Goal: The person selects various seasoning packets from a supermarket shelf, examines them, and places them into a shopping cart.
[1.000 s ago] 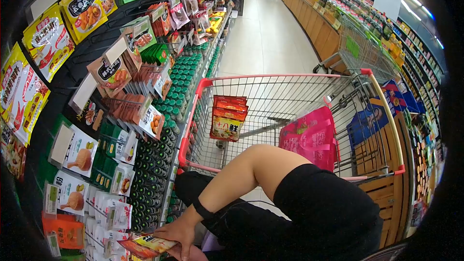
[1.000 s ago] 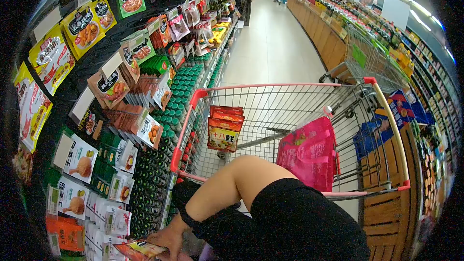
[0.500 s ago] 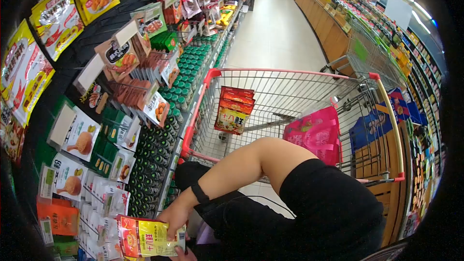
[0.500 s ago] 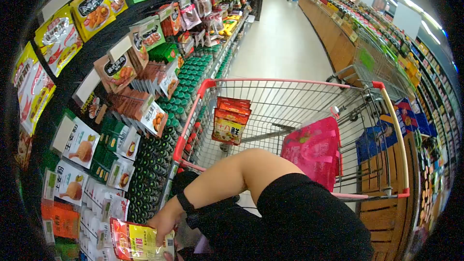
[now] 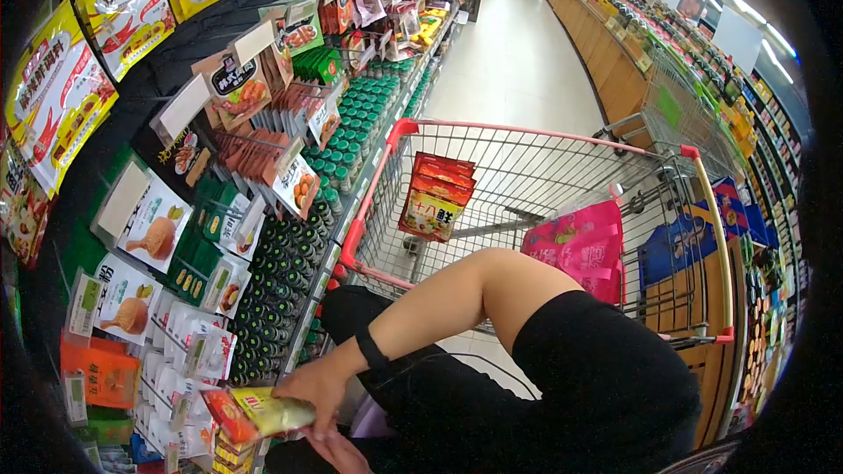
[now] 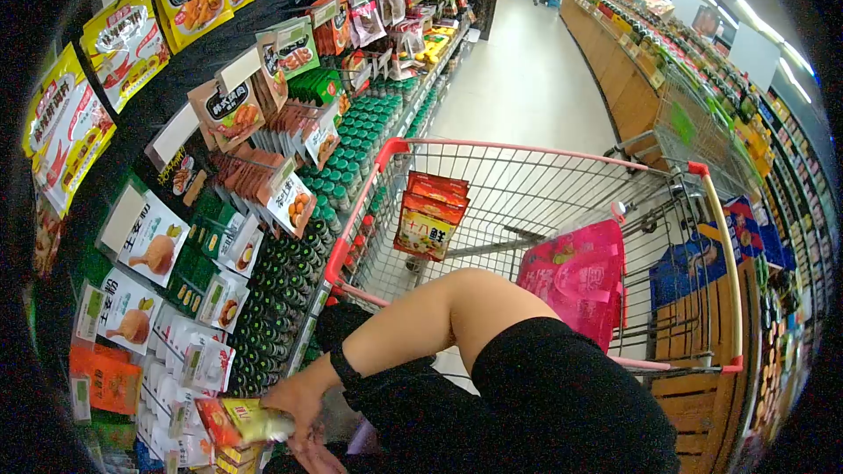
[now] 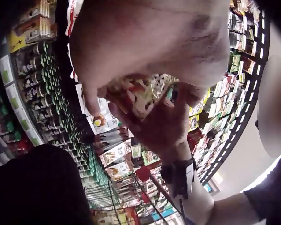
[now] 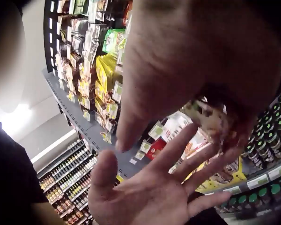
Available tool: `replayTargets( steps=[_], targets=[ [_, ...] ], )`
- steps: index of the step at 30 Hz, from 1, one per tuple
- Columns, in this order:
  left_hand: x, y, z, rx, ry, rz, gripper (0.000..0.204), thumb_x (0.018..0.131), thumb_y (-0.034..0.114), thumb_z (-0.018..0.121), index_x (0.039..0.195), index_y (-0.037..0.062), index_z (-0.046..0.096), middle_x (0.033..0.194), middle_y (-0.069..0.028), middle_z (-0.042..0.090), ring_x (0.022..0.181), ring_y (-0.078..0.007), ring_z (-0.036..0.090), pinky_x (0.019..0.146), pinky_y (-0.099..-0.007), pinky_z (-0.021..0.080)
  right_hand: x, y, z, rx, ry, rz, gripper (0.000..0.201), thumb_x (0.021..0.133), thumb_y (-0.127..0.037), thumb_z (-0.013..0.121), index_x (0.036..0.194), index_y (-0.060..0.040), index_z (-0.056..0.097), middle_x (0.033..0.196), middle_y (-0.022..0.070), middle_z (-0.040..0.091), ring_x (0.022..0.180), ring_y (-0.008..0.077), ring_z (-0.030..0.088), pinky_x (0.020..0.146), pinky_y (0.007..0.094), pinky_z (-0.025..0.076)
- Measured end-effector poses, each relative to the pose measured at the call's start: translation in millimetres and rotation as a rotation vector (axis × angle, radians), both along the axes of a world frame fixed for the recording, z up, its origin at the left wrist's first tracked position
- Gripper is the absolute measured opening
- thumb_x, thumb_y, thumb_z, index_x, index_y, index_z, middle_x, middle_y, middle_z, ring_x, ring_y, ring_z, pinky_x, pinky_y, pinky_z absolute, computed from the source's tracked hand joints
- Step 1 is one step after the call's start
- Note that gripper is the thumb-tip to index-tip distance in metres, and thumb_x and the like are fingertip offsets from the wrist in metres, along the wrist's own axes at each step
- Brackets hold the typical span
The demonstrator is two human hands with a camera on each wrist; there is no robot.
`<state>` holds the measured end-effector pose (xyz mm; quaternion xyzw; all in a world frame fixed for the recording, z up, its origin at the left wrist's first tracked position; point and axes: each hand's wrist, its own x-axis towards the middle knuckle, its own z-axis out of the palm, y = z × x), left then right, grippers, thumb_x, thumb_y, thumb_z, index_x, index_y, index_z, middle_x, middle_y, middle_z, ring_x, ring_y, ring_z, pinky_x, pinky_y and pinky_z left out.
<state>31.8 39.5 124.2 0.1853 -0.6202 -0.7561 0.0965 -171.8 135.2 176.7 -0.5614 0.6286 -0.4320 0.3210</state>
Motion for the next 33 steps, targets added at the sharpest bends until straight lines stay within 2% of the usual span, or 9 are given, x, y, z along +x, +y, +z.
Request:
replayTargets(
  steps=[2, 3, 7, 10, 13, 16, 21, 27, 33],
  targets=[
    [-10.2, 23.0, 39.2, 0.028, 0.238, -0.161, 0.060, 0.097, 0.018, 0.055, 0.148, 0.0038, 0.026, 0.154, -0.0170, 0.020, 0.137, -0.0305, 0.032, 0.108, -0.0427, 0.030, 7.9, -0.3, -0.4, -0.233, -0.055, -0.030, 0.088, 0.059, -0.044, 0.086, 0.120, 0.0046, 0.045, 0.111, 0.0274, 0.057, 0.098, 0.0408, 0.061, 0.080, 0.0454, 0.048],
    [-11.9, 24.6, 31.7, 0.001, 0.324, -0.190, 0.064, 0.099, 0.021, 0.053, 0.150, 0.0058, 0.019, 0.153, -0.0169, 0.024, 0.135, -0.0312, 0.034, 0.110, -0.0430, 0.029, 6.8, 0.1, -0.5, -0.285, 0.001, -0.019, 0.074, 0.072, -0.038, 0.079, 0.123, 0.0041, 0.044, 0.107, 0.0250, 0.061, 0.094, 0.0385, 0.063, 0.079, 0.0430, 0.050],
    [-28.0, 14.1, 20.4, -0.021, 0.147, 0.096, 0.060, 0.097, 0.031, 0.056, 0.144, 0.0044, 0.031, 0.148, -0.0177, 0.034, 0.131, -0.0320, 0.040, 0.110, -0.0463, 0.032, 3.1, 6.2, 25.0, -0.003, -0.207, -0.072, 0.037, 0.094, -0.012, 0.053, 0.128, -0.0039, 0.041, 0.101, 0.0196, 0.063, 0.076, 0.0288, 0.068, 0.069, 0.0354, 0.054],
    [-30.5, -5.5, 7.9, 0.270, 0.328, 0.016, 0.061, 0.096, 0.041, 0.056, 0.140, 0.0042, 0.037, 0.142, -0.0164, 0.042, 0.126, -0.0317, 0.045, 0.107, -0.0464, 0.035, 8.2, 6.1, 27.7, 0.025, -0.570, 0.001, 0.034, 0.095, -0.013, 0.051, 0.126, -0.0010, 0.042, 0.101, 0.0145, 0.064, 0.073, 0.0246, 0.068, 0.067, 0.0354, 0.054],
    [-22.6, -1.5, 8.0, 0.361, 0.278, 0.022, 0.064, 0.095, 0.048, 0.054, 0.141, 0.0063, 0.037, 0.142, -0.0141, 0.042, 0.125, -0.0324, 0.045, 0.106, -0.0467, 0.036, 14.2, 13.5, 39.1, 0.146, -0.661, 0.022, 0.035, 0.097, -0.014, 0.049, 0.129, -0.0010, 0.039, 0.103, 0.0098, 0.063, 0.081, 0.0178, 0.066, 0.070, 0.0319, 0.054],
    [-14.9, -8.1, 4.2, 0.532, 0.228, 0.011, 0.065, 0.095, 0.049, 0.053, 0.142, 0.0069, 0.037, 0.144, -0.0135, 0.041, 0.127, -0.0328, 0.043, 0.107, -0.0470, 0.036, 17.4, -12.1, -7.1, -0.097, -0.585, 0.037, 0.042, 0.098, -0.020, 0.052, 0.133, -0.0029, 0.036, 0.104, 0.0082, 0.062, 0.089, 0.0114, 0.060, 0.072, 0.0271, 0.051],
    [-13.0, -1.6, -5.6, 0.567, 0.382, -0.178, 0.067, 0.093, 0.053, 0.053, 0.141, 0.0073, 0.040, 0.143, -0.0126, 0.042, 0.128, -0.0336, 0.042, 0.107, -0.0470, 0.035, 16.9, -15.3, -15.6, 0.074, -0.850, -0.150, 0.055, 0.099, -0.032, 0.054, 0.141, -0.0043, 0.032, 0.109, 0.0072, 0.061, 0.094, 0.0110, 0.055, 0.077, 0.0279, 0.049],
    [-11.1, 2.9, -17.1, 0.450, 0.275, 0.013, 0.062, 0.095, 0.050, 0.052, 0.135, 0.0032, 0.044, 0.137, -0.0149, 0.048, 0.125, -0.0340, 0.045, 0.107, -0.0465, 0.034, 28.7, -5.9, 3.5, 0.069, -0.887, 0.012, 0.063, 0.100, -0.027, 0.052, 0.150, -0.0099, 0.018, 0.107, 0.0054, 0.058, 0.086, 0.0106, 0.054, 0.066, 0.0271, 0.051],
    [-8.1, 1.8, -4.2, 0.307, 0.180, 0.251, 0.054, 0.095, 0.036, 0.059, 0.132, -0.0024, 0.045, 0.130, -0.0204, 0.051, 0.116, -0.0344, 0.052, 0.100, -0.0418, 0.042, 23.3, -13.0, -18.3, 0.072, -0.560, 0.136, 0.051, 0.093, -0.028, 0.062, 0.133, -0.0034, 0.043, 0.105, 0.0099, 0.065, 0.088, 0.0168, 0.061, 0.075, 0.0333, 0.052]
  ],
)
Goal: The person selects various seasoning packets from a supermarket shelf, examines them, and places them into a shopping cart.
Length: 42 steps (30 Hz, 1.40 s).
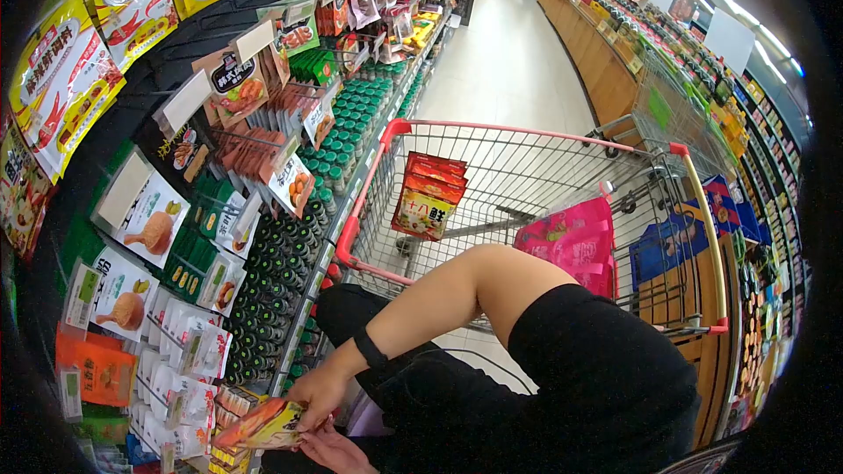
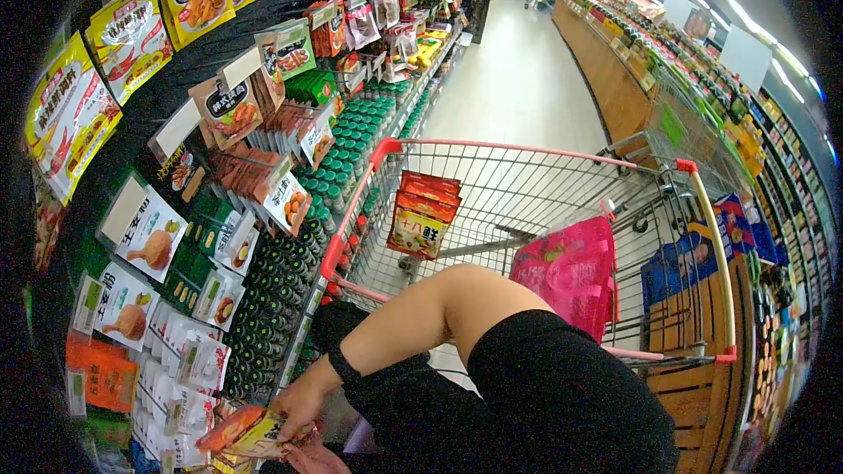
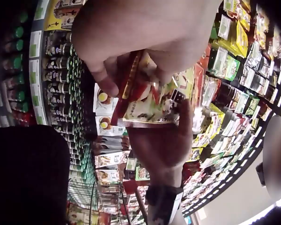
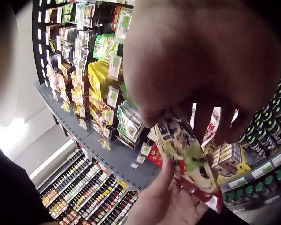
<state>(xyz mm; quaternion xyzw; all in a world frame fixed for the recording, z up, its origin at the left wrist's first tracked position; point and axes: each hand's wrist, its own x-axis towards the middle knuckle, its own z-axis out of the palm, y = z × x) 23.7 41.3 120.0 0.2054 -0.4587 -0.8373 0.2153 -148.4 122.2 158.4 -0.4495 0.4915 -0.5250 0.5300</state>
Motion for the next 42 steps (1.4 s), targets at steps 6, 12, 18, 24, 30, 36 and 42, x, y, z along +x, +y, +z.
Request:
replayTargets(
  steps=[6, 12, 18, 24, 30, 36, 42],
  targets=[
    [10.1, -18.7, -5.4, -0.099, -0.038, 0.038, 0.049, 0.095, 0.030, 0.061, 0.130, -0.0014, 0.049, 0.128, -0.0209, 0.053, 0.111, -0.0309, 0.055, 0.096, -0.0391, 0.044, -22.6, 13.4, 22.5, -0.093, 0.246, -0.307, 0.050, 0.082, -0.026, 0.074, 0.121, -0.0013, 0.054, 0.106, 0.0115, 0.069, 0.095, 0.0179, 0.064, 0.084, 0.0335, 0.051],
    [6.5, -17.9, 15.1, 0.039, 0.129, -0.027, 0.063, 0.092, 0.042, 0.061, 0.139, 0.0027, 0.043, 0.136, -0.0178, 0.049, 0.120, -0.0313, 0.051, 0.101, -0.0409, 0.041, -30.2, 14.7, 42.0, 0.034, -0.175, -0.260, 0.053, 0.085, -0.017, 0.073, 0.129, -0.0044, 0.045, 0.108, 0.0051, 0.064, 0.092, 0.0131, 0.061, 0.072, 0.0311, 0.056],
    [-10.5, -3.1, 52.4, 0.277, 0.218, -0.054, 0.071, 0.091, 0.050, 0.058, 0.143, 0.0046, 0.039, 0.142, -0.0144, 0.046, 0.126, -0.0310, 0.047, 0.104, -0.0422, 0.038, -29.1, 10.4, 31.9, -0.028, -0.161, -0.205, 0.056, 0.085, -0.020, 0.073, 0.130, -0.0045, 0.043, 0.112, 0.0079, 0.063, 0.091, 0.0151, 0.062, 0.069, 0.0318, 0.057],
    [-2.1, -11.5, 43.8, 0.233, 0.140, -0.105, 0.066, 0.095, 0.049, 0.052, 0.143, 0.0068, 0.039, 0.143, -0.0108, 0.046, 0.127, -0.0297, 0.047, 0.106, -0.0412, 0.037, -38.8, 13.1, 40.2, -0.029, -0.006, -0.263, 0.041, 0.086, -0.018, 0.071, 0.119, -0.0010, 0.053, 0.100, 0.0091, 0.068, 0.083, 0.0155, 0.065, 0.066, 0.0315, 0.057],
    [6.1, -29.8, 18.1, 0.186, 0.177, -0.130, 0.050, 0.097, 0.040, 0.053, 0.134, 0.0056, 0.047, 0.127, -0.0095, 0.056, 0.112, -0.0269, 0.054, 0.097, -0.0404, 0.044, -53.9, 8.9, 24.7, -0.011, 0.023, -0.426, 0.037, 0.082, -0.023, 0.075, 0.106, 0.0021, 0.061, 0.086, 0.0091, 0.070, 0.073, 0.0164, 0.066, 0.062, 0.0309, 0.054],
    [5.3, -20.9, 24.3, -0.064, 0.108, -0.019, 0.046, 0.099, 0.037, 0.050, 0.124, -0.0013, 0.051, 0.118, -0.0160, 0.059, 0.104, -0.0304, 0.057, 0.094, -0.0442, 0.046, -57.4, 21.8, 29.8, -0.093, 0.520, -0.593, 0.056, 0.079, -0.035, 0.077, 0.115, -0.0013, 0.050, 0.092, 0.0187, 0.068, 0.089, 0.0339, 0.066, 0.076, 0.0410, 0.051],
    [-0.6, -5.8, 31.7, -0.631, -0.260, 0.144, 0.058, 0.101, 0.041, 0.044, 0.112, -0.0138, 0.057, 0.106, -0.0277, 0.063, 0.102, -0.0350, 0.059, 0.095, -0.0446, 0.045, -32.8, 15.6, 27.1, 0.125, 0.236, -0.129, 0.084, 0.078, -0.049, 0.076, 0.126, 0.0068, 0.034, 0.106, 0.0248, 0.061, 0.089, 0.0310, 0.066, 0.070, 0.0391, 0.055]
  ],
)
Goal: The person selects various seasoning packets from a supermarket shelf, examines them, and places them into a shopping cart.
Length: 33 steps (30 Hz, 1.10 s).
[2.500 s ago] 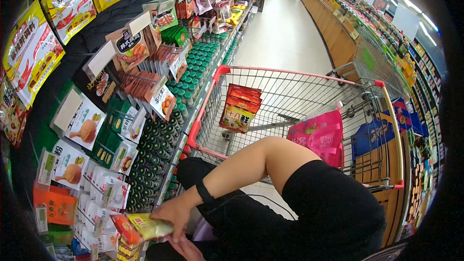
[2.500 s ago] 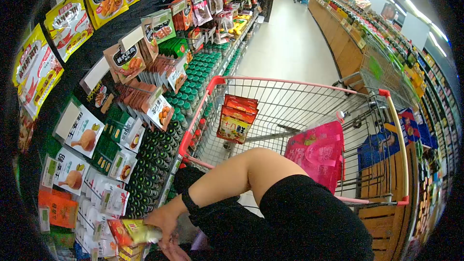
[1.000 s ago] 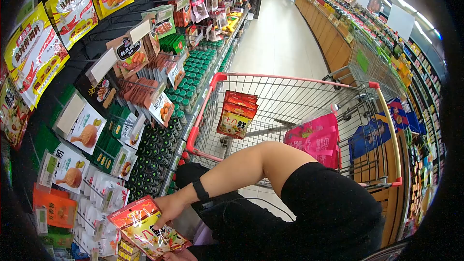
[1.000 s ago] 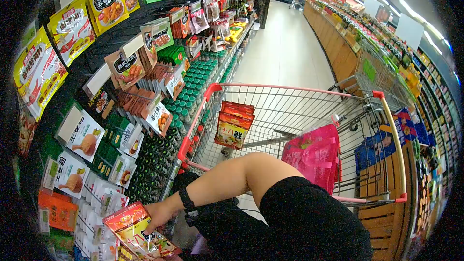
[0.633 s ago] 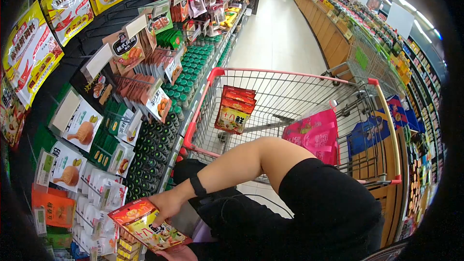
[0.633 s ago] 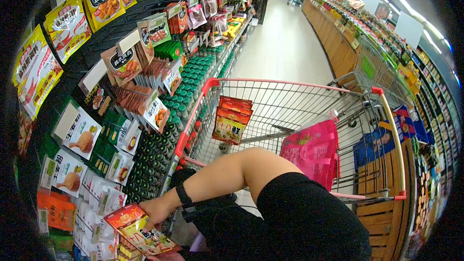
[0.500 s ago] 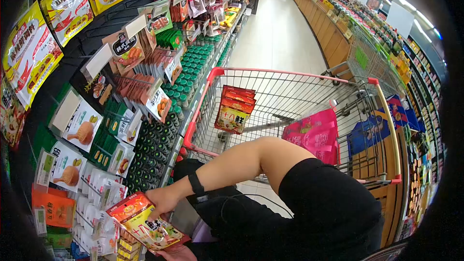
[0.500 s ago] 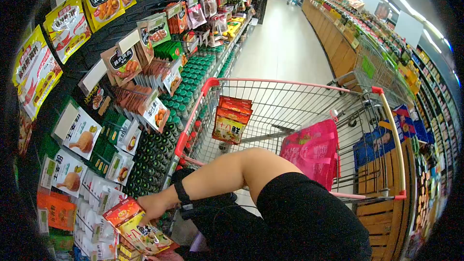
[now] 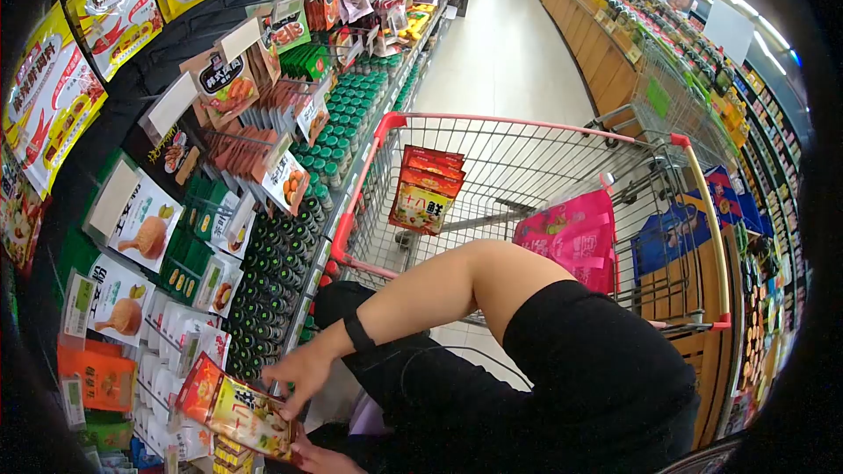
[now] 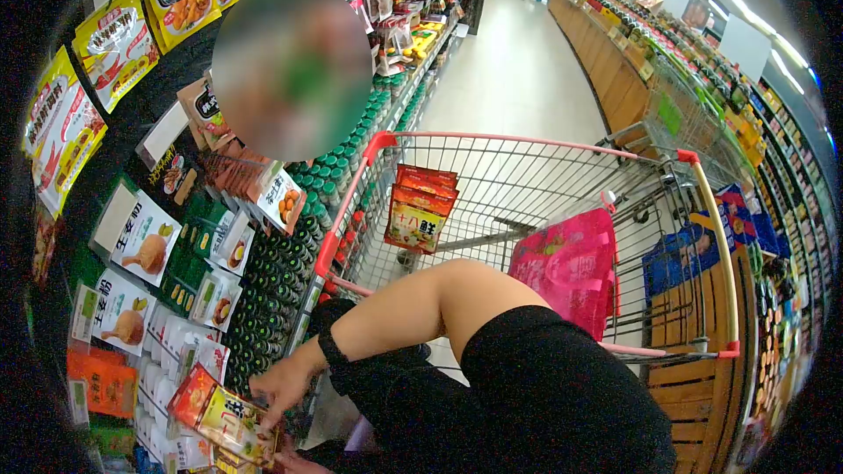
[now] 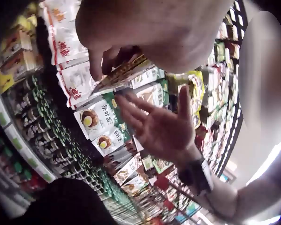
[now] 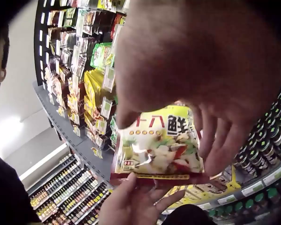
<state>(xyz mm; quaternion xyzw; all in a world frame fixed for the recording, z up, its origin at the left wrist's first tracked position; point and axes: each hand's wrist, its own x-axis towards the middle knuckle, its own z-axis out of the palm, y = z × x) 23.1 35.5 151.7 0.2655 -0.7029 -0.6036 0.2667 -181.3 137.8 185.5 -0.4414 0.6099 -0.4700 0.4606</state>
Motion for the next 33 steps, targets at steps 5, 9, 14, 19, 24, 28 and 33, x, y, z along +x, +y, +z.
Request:
replayTargets(
  steps=[5, 9, 14, 19, 24, 28, 33],
  targets=[
    [-22.9, 33.4, 41.0, -0.675, 0.016, -0.224, 0.064, 0.097, 0.032, 0.055, 0.144, -0.0045, 0.032, 0.145, -0.0301, 0.033, 0.129, -0.0416, 0.039, 0.104, -0.0500, 0.033, 16.6, -8.4, -6.2, -0.253, -0.211, 0.118, 0.086, 0.081, -0.044, 0.075, 0.138, 0.0019, 0.029, 0.111, 0.0182, 0.061, 0.091, 0.0195, 0.064, 0.064, 0.0309, 0.055],
    [-26.0, 27.3, 17.3, -0.436, 0.062, -0.173, 0.054, 0.093, 0.031, 0.059, 0.132, -0.0006, 0.039, 0.130, -0.0224, 0.042, 0.113, -0.0329, 0.046, 0.091, -0.0460, 0.040, -2.6, -7.8, -11.9, -0.026, 0.046, -0.095, 0.059, 0.078, -0.024, 0.073, 0.123, 0.0060, 0.050, 0.104, 0.0161, 0.068, 0.095, 0.0196, 0.064, 0.077, 0.0353, 0.053],
    [-12.6, -9.9, -28.7, 0.355, 0.263, -0.127, 0.072, 0.089, 0.041, 0.063, 0.141, 0.0006, 0.033, 0.136, -0.0183, 0.045, 0.122, -0.0306, 0.050, 0.098, -0.0486, 0.048, 0.5, 6.5, 13.0, -0.111, -0.324, 0.200, 0.049, 0.090, -0.017, 0.066, 0.129, 0.0072, 0.048, 0.128, 0.0140, 0.060, 0.113, 0.0189, 0.056, 0.095, 0.0343, 0.047],
    [9.0, -10.5, -35.7, 0.433, 0.175, -0.231, 0.033, 0.092, 0.013, 0.063, 0.120, -0.0032, 0.052, 0.111, -0.0121, 0.064, 0.099, -0.0200, 0.063, 0.088, -0.0338, 0.051, -10.9, 4.5, 5.3, -0.168, -0.125, 0.427, 0.051, 0.094, -0.027, 0.061, 0.131, 0.0045, 0.047, 0.122, 0.0170, 0.062, 0.107, 0.0212, 0.060, 0.089, 0.0354, 0.049],
    [-4.5, 0.4, -10.4, 0.429, 0.011, 0.036, 0.030, 0.093, 0.006, 0.059, 0.120, -0.0045, 0.050, 0.113, -0.0135, 0.063, 0.094, -0.0153, 0.063, 0.075, -0.0262, 0.052, -15.2, 7.5, 26.7, 0.196, 0.413, -0.050, 0.074, 0.083, -0.039, 0.073, 0.130, 0.0042, 0.035, 0.119, 0.0232, 0.058, 0.101, 0.0316, 0.064, 0.081, 0.0389, 0.054],
    [-13.4, 8.0, -10.0, 0.140, 0.135, 0.130, 0.033, 0.093, 0.003, 0.058, 0.123, -0.0061, 0.048, 0.115, -0.0139, 0.060, 0.096, -0.0163, 0.061, 0.079, -0.0287, 0.051, -1.0, 7.9, 24.5, 0.075, 0.212, 0.065, 0.083, 0.080, -0.043, 0.076, 0.132, 0.0057, 0.033, 0.131, 0.0235, 0.050, 0.114, 0.0319, 0.058, 0.082, 0.0387, 0.055],
    [-20.4, 4.2, 18.4, -0.590, 0.009, -0.220, 0.058, 0.075, 0.012, 0.074, 0.127, -0.0004, 0.051, 0.108, -0.0138, 0.055, 0.096, -0.0236, 0.057, 0.080, -0.0324, 0.048, 24.5, -4.1, -8.9, -0.317, -0.118, 0.000, 0.071, 0.085, -0.043, 0.072, 0.128, 0.0023, 0.039, 0.113, 0.0181, 0.059, 0.099, 0.0213, 0.059, 0.086, 0.0333, 0.050]
  ],
)
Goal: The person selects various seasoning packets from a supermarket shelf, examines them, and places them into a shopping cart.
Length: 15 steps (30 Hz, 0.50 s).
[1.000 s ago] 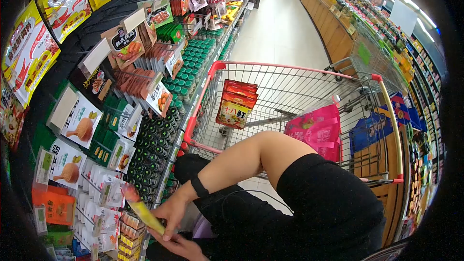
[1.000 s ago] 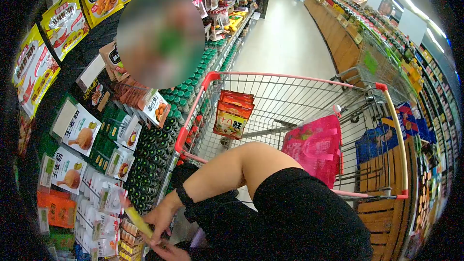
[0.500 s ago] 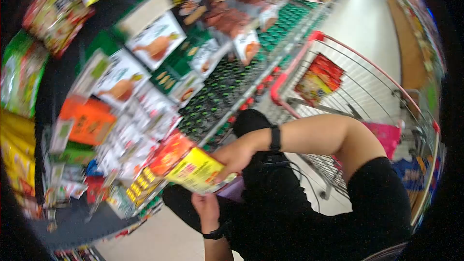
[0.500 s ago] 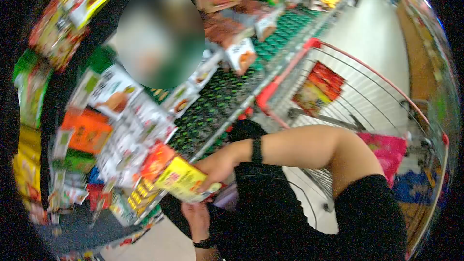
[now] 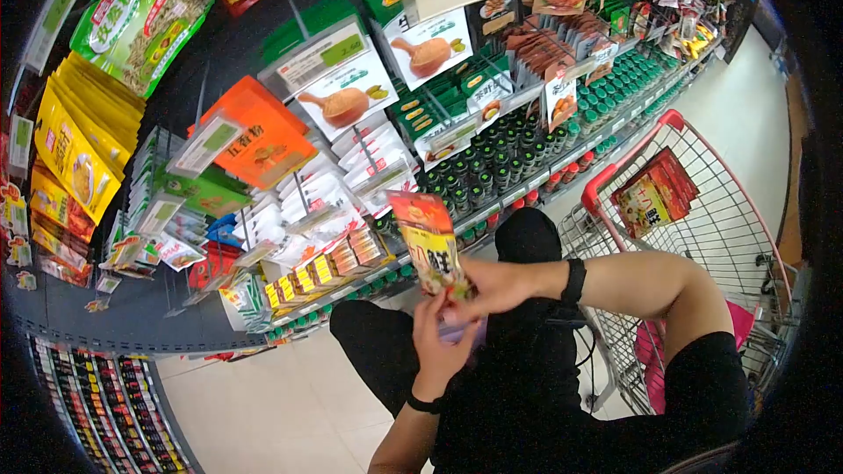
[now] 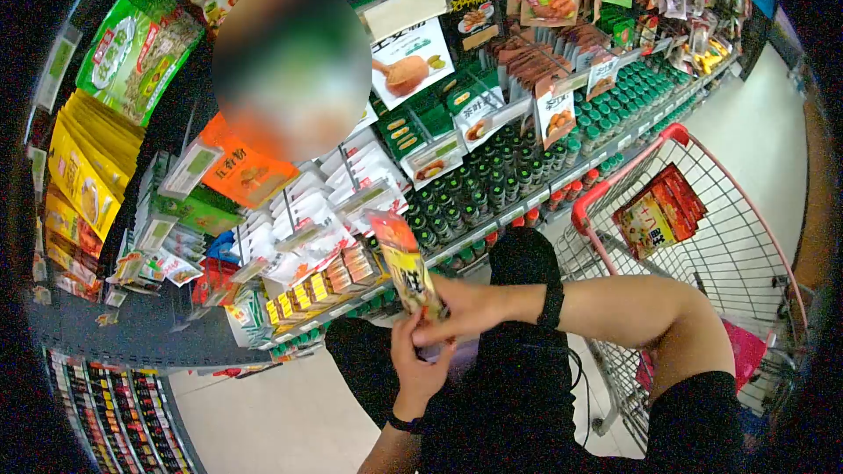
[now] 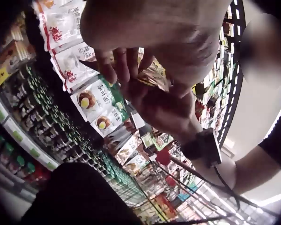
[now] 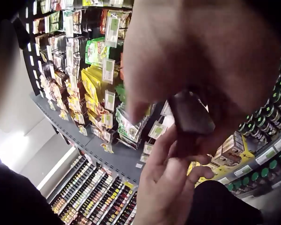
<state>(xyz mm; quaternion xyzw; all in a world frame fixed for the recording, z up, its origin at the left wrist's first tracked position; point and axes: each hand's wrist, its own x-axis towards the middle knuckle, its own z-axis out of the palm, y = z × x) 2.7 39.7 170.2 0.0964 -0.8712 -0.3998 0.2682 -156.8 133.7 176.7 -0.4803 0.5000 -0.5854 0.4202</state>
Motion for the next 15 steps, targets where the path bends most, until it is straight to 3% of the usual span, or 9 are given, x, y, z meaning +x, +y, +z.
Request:
replayTargets(
  steps=[1, 2, 4, 6, 7, 9, 11, 15],
  targets=[
    [0.6, 1.4, -4.1, 0.131, 0.009, -0.052, 0.056, 0.077, 0.013, 0.074, 0.127, 0.0001, 0.051, 0.111, -0.0133, 0.054, 0.097, -0.0228, 0.056, 0.080, -0.0320, 0.049, -7.3, -1.1, -7.5, 0.074, -0.007, -0.014, 0.051, 0.091, -0.036, 0.065, 0.123, -0.0006, 0.046, 0.103, 0.0127, 0.061, 0.092, 0.0169, 0.056, 0.084, 0.0322, 0.050],
    [1.7, 5.7, -11.8, 0.274, 0.016, -0.108, 0.055, 0.078, 0.014, 0.073, 0.127, 0.0006, 0.052, 0.113, -0.0128, 0.053, 0.099, -0.0221, 0.056, 0.081, -0.0315, 0.049, -13.1, 2.0, 11.0, 0.227, 0.018, -0.063, 0.040, 0.094, -0.031, 0.061, 0.119, -0.0015, 0.052, 0.099, 0.0120, 0.065, 0.091, 0.0182, 0.059, 0.083, 0.0346, 0.050],
    [4.7, 12.4, -25.1, 0.517, -0.021, -0.132, 0.044, 0.084, 0.016, 0.069, 0.122, 0.0008, 0.054, 0.118, -0.0121, 0.051, 0.099, -0.0200, 0.056, 0.081, -0.0303, 0.049, -19.4, 1.4, -10.0, 0.165, 0.208, -0.110, 0.038, 0.094, -0.029, 0.059, 0.119, -0.0008, 0.055, 0.102, 0.0133, 0.066, 0.091, 0.0200, 0.061, 0.083, 0.0359, 0.050],
    [14.5, 16.0, -41.8, 0.725, -0.140, -0.080, 0.019, 0.091, 0.015, 0.062, 0.105, 0.0016, 0.060, 0.103, -0.0079, 0.061, 0.086, -0.0140, 0.059, 0.080, -0.0280, 0.049, -17.1, 1.5, -16.6, 0.142, 0.213, -0.151, 0.040, 0.094, -0.029, 0.060, 0.119, 0.0013, 0.055, 0.107, 0.0149, 0.067, 0.094, 0.0219, 0.061, 0.085, 0.0362, 0.049],
    [16.8, 16.0, -37.2, 0.860, -0.201, -0.099, 0.018, 0.094, 0.017, 0.060, 0.105, 0.0023, 0.060, 0.095, -0.0052, 0.063, 0.087, -0.0119, 0.059, 0.080, -0.0276, 0.049, -16.4, 2.3, -15.8, 0.187, 0.170, -0.136, 0.040, 0.094, -0.030, 0.060, 0.118, 0.0018, 0.056, 0.107, 0.0148, 0.067, 0.094, 0.0214, 0.061, 0.086, 0.0360, 0.049],
    [20.3, 13.1, -49.1, 0.983, -0.155, -0.165, 0.033, 0.096, 0.031, 0.059, 0.109, 0.0012, 0.058, 0.095, -0.0054, 0.064, 0.085, -0.0123, 0.060, 0.075, -0.0282, 0.049, -19.6, 5.8, -2.8, 0.219, 0.056, -0.022, 0.041, 0.093, -0.031, 0.061, 0.116, 0.0028, 0.057, 0.107, 0.0148, 0.067, 0.094, 0.0201, 0.061, 0.086, 0.0353, 0.049],
    [25.8, 12.6, -72.4, 1.236, 0.070, -0.230, 0.043, 0.097, 0.037, 0.057, 0.121, 0.0016, 0.051, 0.108, -0.0099, 0.062, 0.088, -0.0172, 0.061, 0.072, -0.0304, 0.050, -19.2, 8.8, -8.0, 0.305, -0.012, 0.087, 0.045, 0.092, -0.034, 0.063, 0.117, 0.0032, 0.057, 0.105, 0.0141, 0.067, 0.094, 0.0178, 0.061, 0.085, 0.0334, 0.049],
    [28.0, 11.1, -64.1, 1.344, 0.195, 0.026, 0.038, 0.099, 0.029, 0.054, 0.125, 0.0016, 0.047, 0.118, -0.0133, 0.060, 0.094, -0.0215, 0.062, 0.068, -0.0325, 0.051, -17.1, 8.9, 11.3, 0.388, 0.077, 0.148, 0.049, 0.089, -0.036, 0.066, 0.118, 0.0021, 0.058, 0.103, 0.0144, 0.069, 0.092, 0.0195, 0.063, 0.083, 0.0332, 0.051]
  ],
)
